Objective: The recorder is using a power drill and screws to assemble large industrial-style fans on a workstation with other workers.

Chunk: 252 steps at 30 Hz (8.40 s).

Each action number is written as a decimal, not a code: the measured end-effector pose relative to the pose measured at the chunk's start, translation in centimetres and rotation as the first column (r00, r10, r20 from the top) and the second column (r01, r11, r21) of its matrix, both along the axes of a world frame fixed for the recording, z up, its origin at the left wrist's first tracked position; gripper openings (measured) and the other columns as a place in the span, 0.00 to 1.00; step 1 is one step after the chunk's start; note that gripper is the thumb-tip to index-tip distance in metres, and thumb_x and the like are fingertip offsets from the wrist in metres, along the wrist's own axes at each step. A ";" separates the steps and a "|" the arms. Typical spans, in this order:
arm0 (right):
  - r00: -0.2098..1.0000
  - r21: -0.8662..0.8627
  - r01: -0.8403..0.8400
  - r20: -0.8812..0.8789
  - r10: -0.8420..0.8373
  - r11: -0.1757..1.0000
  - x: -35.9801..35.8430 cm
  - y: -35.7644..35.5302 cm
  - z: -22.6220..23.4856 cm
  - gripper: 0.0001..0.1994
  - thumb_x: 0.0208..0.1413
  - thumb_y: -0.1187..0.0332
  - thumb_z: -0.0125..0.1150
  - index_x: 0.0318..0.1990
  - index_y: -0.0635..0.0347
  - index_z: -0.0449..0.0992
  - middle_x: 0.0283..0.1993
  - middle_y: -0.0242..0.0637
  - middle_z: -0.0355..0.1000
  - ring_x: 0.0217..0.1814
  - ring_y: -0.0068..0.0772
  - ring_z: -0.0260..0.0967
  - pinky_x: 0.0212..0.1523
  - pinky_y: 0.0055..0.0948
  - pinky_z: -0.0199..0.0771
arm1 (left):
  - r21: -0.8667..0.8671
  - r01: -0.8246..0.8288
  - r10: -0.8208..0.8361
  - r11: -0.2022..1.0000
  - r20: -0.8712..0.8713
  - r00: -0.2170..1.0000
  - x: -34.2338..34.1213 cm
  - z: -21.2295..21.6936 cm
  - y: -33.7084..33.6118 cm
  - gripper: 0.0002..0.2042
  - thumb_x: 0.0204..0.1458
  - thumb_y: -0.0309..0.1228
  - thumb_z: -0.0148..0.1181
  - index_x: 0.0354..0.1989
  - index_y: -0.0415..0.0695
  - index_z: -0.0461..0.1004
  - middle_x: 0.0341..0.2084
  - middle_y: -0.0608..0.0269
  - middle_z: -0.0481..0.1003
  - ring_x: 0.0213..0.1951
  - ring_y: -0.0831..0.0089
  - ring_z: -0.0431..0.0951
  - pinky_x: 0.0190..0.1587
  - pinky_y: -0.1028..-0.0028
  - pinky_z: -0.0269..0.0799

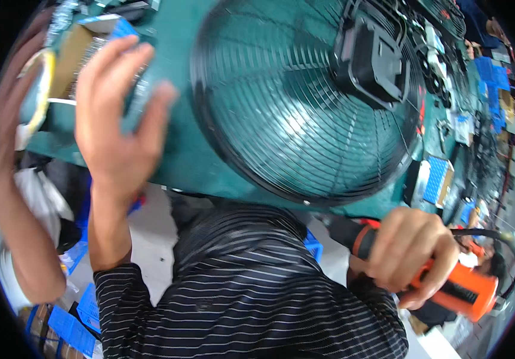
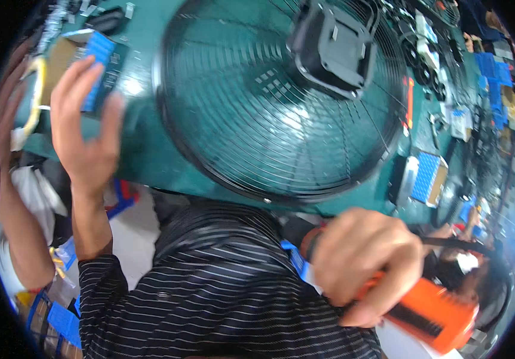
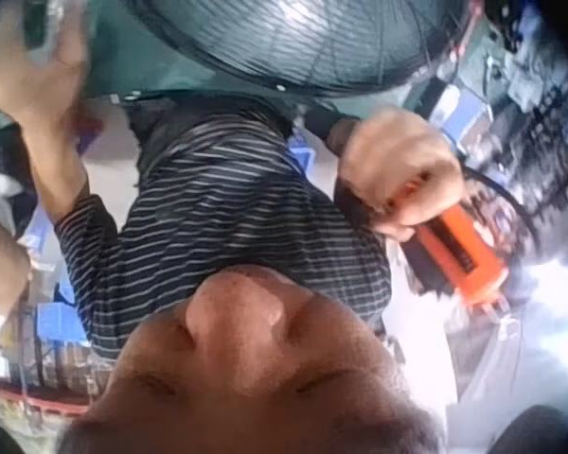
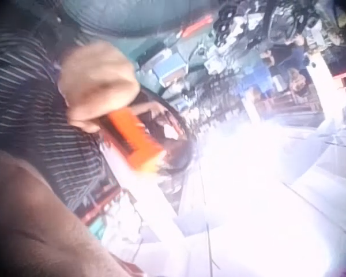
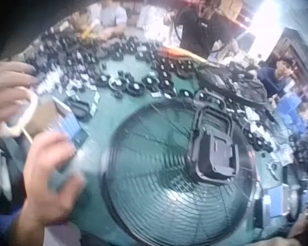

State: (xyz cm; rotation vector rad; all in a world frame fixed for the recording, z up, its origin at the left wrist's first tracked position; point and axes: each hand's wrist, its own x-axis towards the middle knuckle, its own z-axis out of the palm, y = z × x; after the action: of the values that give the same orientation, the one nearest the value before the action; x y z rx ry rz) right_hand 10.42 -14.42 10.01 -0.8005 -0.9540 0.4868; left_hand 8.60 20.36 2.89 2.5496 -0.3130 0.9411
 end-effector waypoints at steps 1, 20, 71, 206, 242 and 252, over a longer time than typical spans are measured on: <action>0.999 0.038 0.046 -0.014 -0.046 0.998 -0.3 -0.7 0.1 0.09 0.52 0.75 0.68 0.39 0.64 0.75 0.26 0.42 0.75 0.22 0.35 0.74 0.25 0.33 0.79 | 0.013 -0.130 0.131 0.991 -0.074 0.989 1.5 2.0 2.0 0.18 0.56 0.23 0.62 0.56 0.40 0.73 0.49 0.54 0.77 0.51 0.62 0.77 0.53 0.65 0.71; 0.887 0.091 0.411 -0.269 -0.375 0.907 -6.2 -4.6 -1.9 0.19 0.41 0.82 0.66 0.44 0.66 0.74 0.25 0.38 0.69 0.25 0.31 0.69 0.26 0.30 0.72 | 0.316 0.590 -0.477 0.743 -0.368 0.798 34.5 8.3 -15.1 0.12 0.60 0.36 0.49 0.41 0.45 0.77 0.44 0.57 0.76 0.48 0.63 0.75 0.50 0.67 0.70; 0.813 0.138 0.576 0.008 -0.583 0.805 -0.8 12.0 -0.6 0.22 0.48 0.71 0.67 0.49 0.63 0.64 0.25 0.32 0.71 0.18 0.22 0.71 0.20 0.21 0.78 | -0.615 0.155 -0.359 0.773 -0.223 0.906 -4.1 -2.8 -2.5 0.15 0.36 0.30 0.77 0.27 0.44 0.74 0.22 0.63 0.72 0.25 0.66 0.70 0.28 0.70 0.60; -0.063 -0.235 0.967 0.162 -0.985 -0.100 -5.5 -9.7 -3.2 0.12 0.56 0.75 0.66 0.41 0.70 0.69 0.28 0.41 0.70 0.24 0.30 0.67 0.26 0.26 0.72 | 0.508 -0.175 0.509 0.843 -0.651 0.563 7.0 3.3 11.1 0.07 0.42 0.26 0.63 0.32 0.41 0.82 0.33 0.51 0.82 0.40 0.56 0.83 0.42 0.59 0.78; 0.712 0.224 0.695 -0.348 -0.610 0.683 -6.7 3.6 4.1 0.20 0.58 0.62 0.61 0.56 0.60 0.68 0.32 0.33 0.64 0.25 0.25 0.60 0.29 0.25 0.60 | -0.830 0.417 -0.823 0.371 -0.087 0.561 -6.0 2.6 -7.7 0.08 0.57 0.23 0.62 0.42 0.33 0.76 0.35 0.54 0.78 0.34 0.64 0.80 0.35 0.71 0.74; 0.739 0.198 0.665 -0.314 -0.596 0.720 -6.1 4.5 3.4 0.20 0.59 0.64 0.60 0.55 0.59 0.67 0.33 0.35 0.65 0.25 0.26 0.60 0.28 0.26 0.60 | -0.837 0.440 -0.852 0.327 -0.059 0.520 -5.7 1.9 -7.3 0.07 0.57 0.24 0.62 0.41 0.34 0.76 0.33 0.56 0.78 0.31 0.65 0.78 0.31 0.71 0.71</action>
State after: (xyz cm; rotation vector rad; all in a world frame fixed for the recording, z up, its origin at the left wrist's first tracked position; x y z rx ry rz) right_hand 4.31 -9.91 13.39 -0.7212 -0.4617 -0.1751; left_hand 2.91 13.01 4.83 1.4835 -0.6270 -0.0273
